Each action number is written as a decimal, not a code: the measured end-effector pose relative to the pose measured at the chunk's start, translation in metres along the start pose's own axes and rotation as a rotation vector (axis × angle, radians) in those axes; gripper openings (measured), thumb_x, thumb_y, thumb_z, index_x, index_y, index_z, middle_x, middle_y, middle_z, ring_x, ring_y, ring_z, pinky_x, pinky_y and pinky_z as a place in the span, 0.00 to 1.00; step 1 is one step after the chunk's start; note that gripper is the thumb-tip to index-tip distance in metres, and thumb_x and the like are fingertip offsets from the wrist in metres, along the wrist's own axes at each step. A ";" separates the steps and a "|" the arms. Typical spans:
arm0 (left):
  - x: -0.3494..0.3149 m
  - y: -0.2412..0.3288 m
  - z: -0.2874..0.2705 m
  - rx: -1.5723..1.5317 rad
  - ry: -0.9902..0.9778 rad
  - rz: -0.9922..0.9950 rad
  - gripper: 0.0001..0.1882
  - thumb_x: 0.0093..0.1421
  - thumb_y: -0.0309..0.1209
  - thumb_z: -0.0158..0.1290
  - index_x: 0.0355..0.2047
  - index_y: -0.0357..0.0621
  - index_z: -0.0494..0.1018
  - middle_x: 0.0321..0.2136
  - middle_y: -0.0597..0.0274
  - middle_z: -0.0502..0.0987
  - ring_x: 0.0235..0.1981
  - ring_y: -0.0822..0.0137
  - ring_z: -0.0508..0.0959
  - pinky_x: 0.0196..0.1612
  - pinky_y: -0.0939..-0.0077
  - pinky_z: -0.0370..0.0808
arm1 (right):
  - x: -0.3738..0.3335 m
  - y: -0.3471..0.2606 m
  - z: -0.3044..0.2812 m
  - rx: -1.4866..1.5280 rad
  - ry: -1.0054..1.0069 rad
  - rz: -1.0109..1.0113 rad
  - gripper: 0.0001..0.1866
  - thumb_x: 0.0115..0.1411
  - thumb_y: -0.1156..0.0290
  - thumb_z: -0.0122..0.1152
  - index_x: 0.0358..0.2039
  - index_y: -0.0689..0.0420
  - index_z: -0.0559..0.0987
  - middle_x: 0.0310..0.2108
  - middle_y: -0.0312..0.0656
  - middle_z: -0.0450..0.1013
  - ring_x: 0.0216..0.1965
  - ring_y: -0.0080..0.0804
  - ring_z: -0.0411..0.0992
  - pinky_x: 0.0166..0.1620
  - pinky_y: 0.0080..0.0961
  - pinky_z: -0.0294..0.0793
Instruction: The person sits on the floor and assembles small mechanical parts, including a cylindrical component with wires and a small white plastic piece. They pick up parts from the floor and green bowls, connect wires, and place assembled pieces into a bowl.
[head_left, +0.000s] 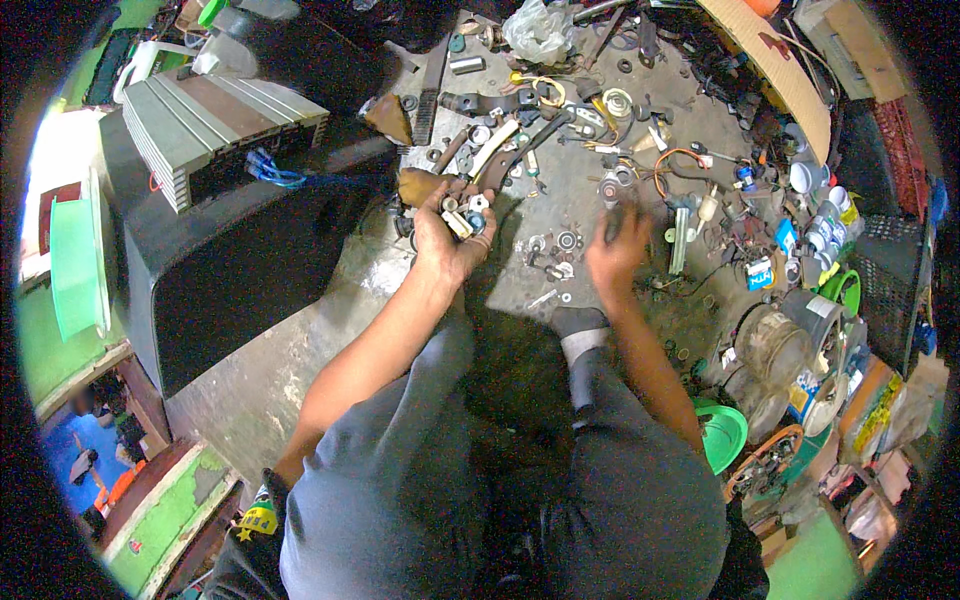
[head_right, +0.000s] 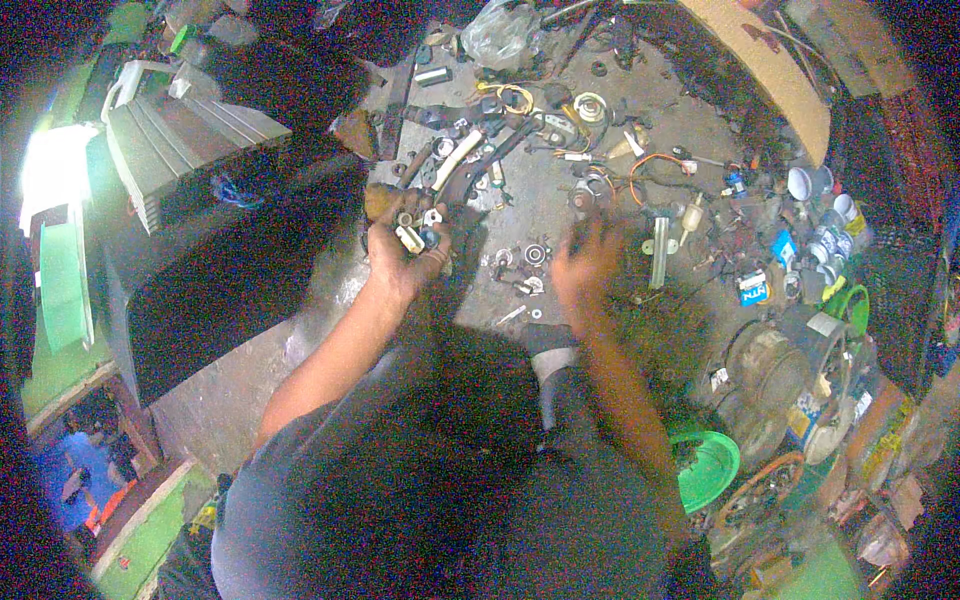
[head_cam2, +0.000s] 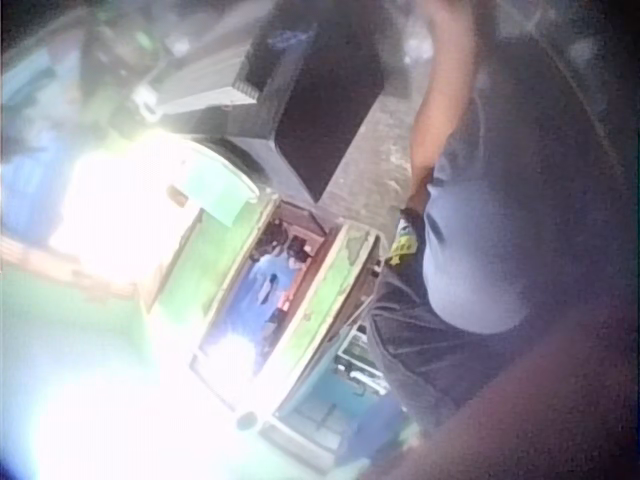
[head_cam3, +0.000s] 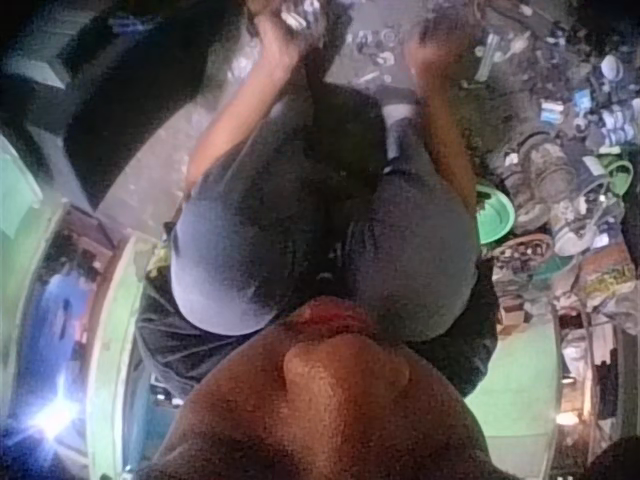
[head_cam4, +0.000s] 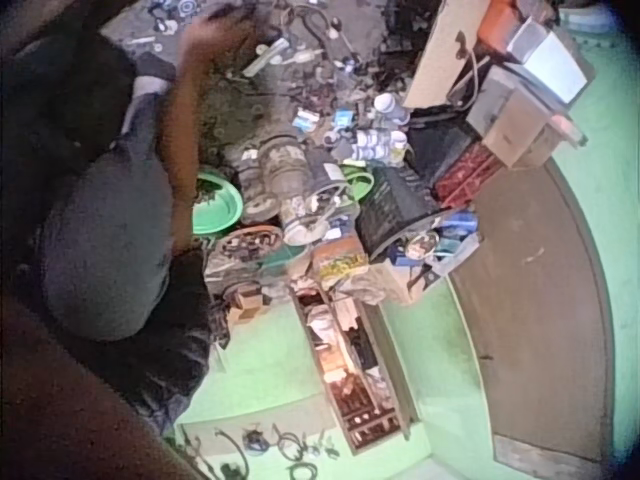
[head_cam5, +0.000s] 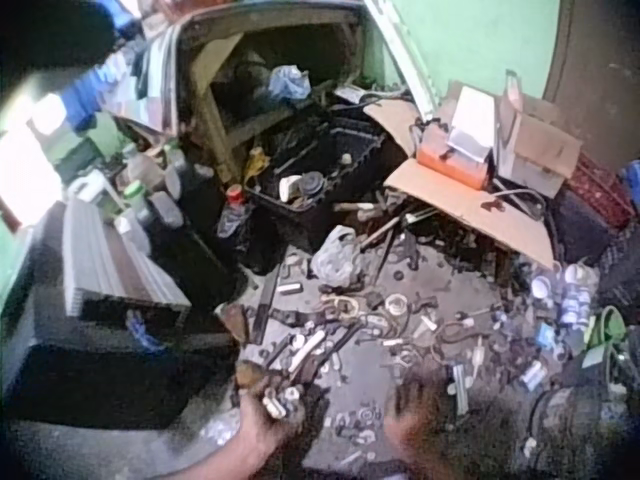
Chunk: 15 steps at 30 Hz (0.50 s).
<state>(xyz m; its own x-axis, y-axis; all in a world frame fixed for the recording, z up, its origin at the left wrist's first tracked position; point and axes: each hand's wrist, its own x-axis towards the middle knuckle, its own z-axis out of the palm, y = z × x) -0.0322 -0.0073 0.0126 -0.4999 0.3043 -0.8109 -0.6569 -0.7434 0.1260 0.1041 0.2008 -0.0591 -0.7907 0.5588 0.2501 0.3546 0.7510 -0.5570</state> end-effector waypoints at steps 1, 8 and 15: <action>0.001 0.001 -0.001 -0.012 -0.019 0.000 0.13 0.69 0.39 0.44 0.38 0.42 0.72 0.35 0.59 0.76 0.38 0.54 0.79 0.33 0.67 0.77 | -0.013 -0.005 0.001 0.033 -0.127 -0.025 0.29 0.61 0.61 0.60 0.61 0.57 0.67 0.60 0.64 0.61 0.63 0.63 0.57 0.64 0.55 0.56; -0.007 0.002 0.000 -0.026 0.001 0.006 0.12 0.68 0.36 0.43 0.41 0.42 0.72 0.36 0.59 0.77 0.40 0.57 0.78 0.37 0.68 0.78 | -0.046 -0.041 0.002 0.010 -0.515 -0.358 0.37 0.57 0.54 0.64 0.63 0.57 0.66 0.68 0.54 0.53 0.69 0.57 0.50 0.70 0.51 0.47; -0.010 0.002 0.001 -0.006 0.002 0.008 0.12 0.68 0.34 0.43 0.40 0.41 0.73 0.36 0.59 0.78 0.41 0.57 0.78 0.38 0.67 0.78 | -0.031 -0.007 0.034 0.182 -0.519 -0.591 0.23 0.56 0.62 0.65 0.52 0.49 0.76 0.57 0.46 0.67 0.60 0.49 0.63 0.63 0.46 0.62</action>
<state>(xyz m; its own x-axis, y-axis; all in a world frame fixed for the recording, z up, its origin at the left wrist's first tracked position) -0.0292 -0.0111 0.0219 -0.5037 0.2971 -0.8112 -0.6494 -0.7495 0.1287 0.1092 0.1659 -0.0895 -0.9689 -0.1811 0.1687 -0.2461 0.7773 -0.5790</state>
